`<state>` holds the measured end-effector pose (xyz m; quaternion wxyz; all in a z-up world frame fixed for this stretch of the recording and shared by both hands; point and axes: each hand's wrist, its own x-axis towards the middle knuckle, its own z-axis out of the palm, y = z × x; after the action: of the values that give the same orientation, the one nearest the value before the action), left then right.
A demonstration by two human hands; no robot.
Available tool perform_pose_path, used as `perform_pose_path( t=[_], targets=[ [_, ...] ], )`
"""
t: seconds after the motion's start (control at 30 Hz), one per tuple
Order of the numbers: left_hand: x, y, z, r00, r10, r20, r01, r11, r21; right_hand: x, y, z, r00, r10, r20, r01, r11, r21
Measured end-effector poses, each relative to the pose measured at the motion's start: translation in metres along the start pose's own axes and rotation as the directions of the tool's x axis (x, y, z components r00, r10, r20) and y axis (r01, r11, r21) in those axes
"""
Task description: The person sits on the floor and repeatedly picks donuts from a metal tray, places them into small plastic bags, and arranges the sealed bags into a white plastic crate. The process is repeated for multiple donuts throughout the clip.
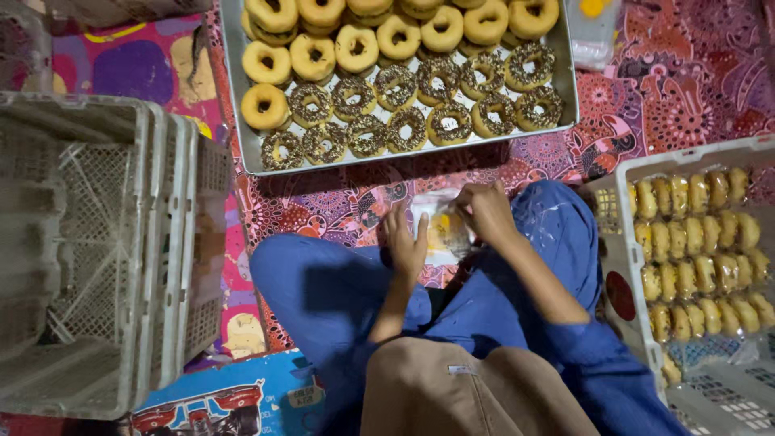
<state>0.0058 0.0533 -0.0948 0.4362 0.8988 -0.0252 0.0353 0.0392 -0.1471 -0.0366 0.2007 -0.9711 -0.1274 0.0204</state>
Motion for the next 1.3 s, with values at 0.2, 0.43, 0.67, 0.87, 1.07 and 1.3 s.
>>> perform_pose_path(
  t=[0.2, 0.43, 0.67, 0.87, 1.07, 1.3],
  targets=[
    [0.034, 0.067, -0.059, 0.876, 0.019, 0.482, 0.264, 0.817, -0.512, -0.042, -0.077, -0.054, 0.949, -0.305, 0.079, 0.309, 0.853, -0.42],
    [-0.008, 0.152, -0.096, 0.843, 0.524, 0.119, -0.51, 0.85, -0.129, -0.04, -0.093, -0.066, 0.973, -0.206, -0.107, 0.11, 0.813, -0.572],
    [0.007, 0.087, -0.13, 0.965, 0.018, -0.26, -0.245, 0.411, -0.878, 0.011, -0.168, -0.098, 0.98, -0.197, 0.028, 0.185, 0.955, 0.232],
    [0.045, -0.058, -0.192, 0.998, -0.063, 0.002, -0.05, -0.811, -0.583, 0.133, -0.231, -0.072, 0.745, -0.662, 0.075, 0.558, 0.681, 0.474],
    [0.031, -0.09, -0.237, 0.944, -0.328, 0.042, -0.183, -0.625, -0.759, 0.308, -0.251, -0.028, 0.897, -0.403, 0.184, 0.427, 0.896, -0.122],
    [0.053, -0.062, -0.247, 0.838, -0.544, 0.037, -0.288, -0.5, -0.817, 0.34, -0.245, -0.02, 0.852, -0.45, 0.266, 0.512, 0.823, -0.248]
  ],
)
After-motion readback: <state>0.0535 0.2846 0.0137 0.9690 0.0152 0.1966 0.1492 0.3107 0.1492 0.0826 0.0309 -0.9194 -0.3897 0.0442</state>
